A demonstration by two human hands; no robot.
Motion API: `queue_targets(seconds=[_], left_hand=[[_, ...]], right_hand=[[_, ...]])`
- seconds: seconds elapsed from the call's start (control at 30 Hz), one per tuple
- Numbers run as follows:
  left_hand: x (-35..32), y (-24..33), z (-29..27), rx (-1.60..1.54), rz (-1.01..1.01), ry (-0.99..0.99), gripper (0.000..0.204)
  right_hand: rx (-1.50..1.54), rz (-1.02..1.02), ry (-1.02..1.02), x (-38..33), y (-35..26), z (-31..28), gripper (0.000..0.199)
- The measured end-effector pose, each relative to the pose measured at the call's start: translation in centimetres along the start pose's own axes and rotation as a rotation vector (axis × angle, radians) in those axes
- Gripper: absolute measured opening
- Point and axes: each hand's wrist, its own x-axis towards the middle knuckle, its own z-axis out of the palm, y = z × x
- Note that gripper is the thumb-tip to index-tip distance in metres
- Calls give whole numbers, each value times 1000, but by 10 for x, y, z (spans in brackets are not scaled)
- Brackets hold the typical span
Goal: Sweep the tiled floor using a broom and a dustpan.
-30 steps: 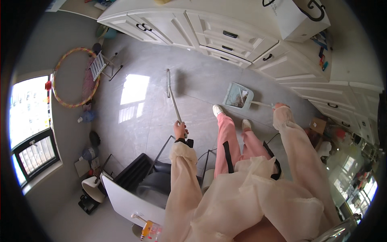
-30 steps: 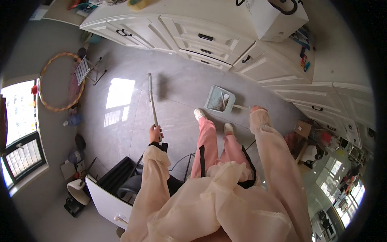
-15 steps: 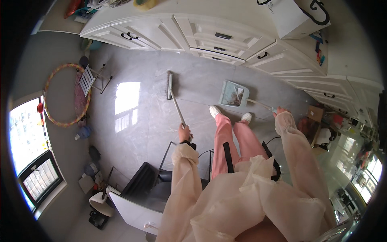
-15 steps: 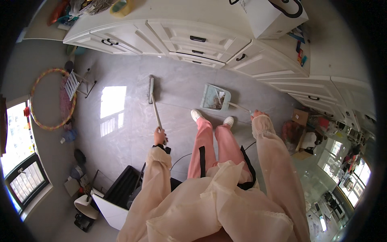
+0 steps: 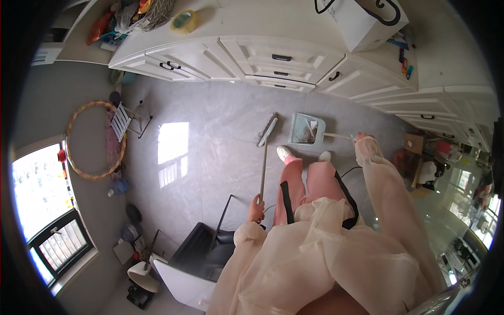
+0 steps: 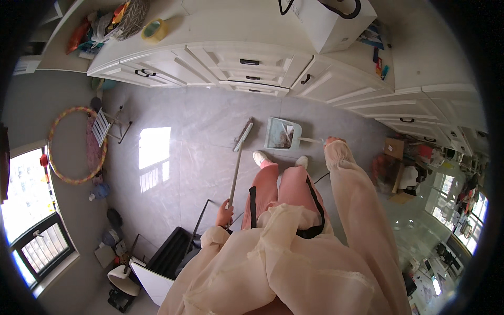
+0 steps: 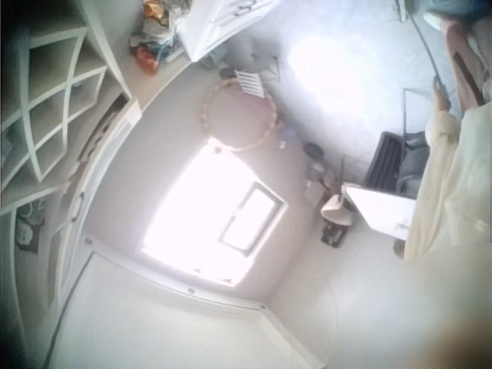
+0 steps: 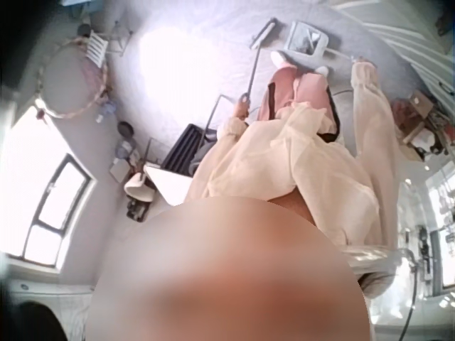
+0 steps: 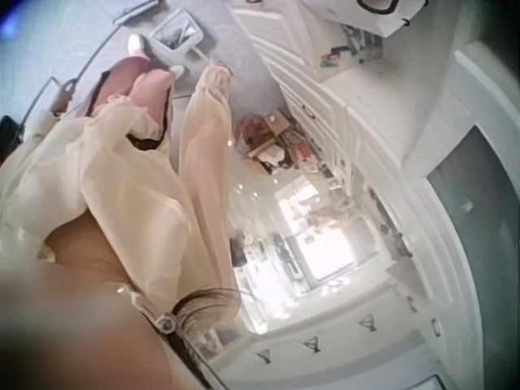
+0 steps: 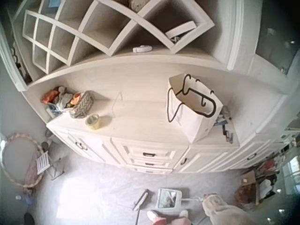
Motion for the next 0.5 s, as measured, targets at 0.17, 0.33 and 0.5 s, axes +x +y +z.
queue_targets(seconds=[0.17,0.33,0.5], left_hand=[[11,34,-21,-150,7,35,44],[61,92,-22,-139,177,114,43],[136,156,-5,-167,246,206,36]], right_hand=[[-7,38,-73,3,8,-2,30],[3,27,-61,3,12,9,32],[39,62,-86,-3,7,20,31]])
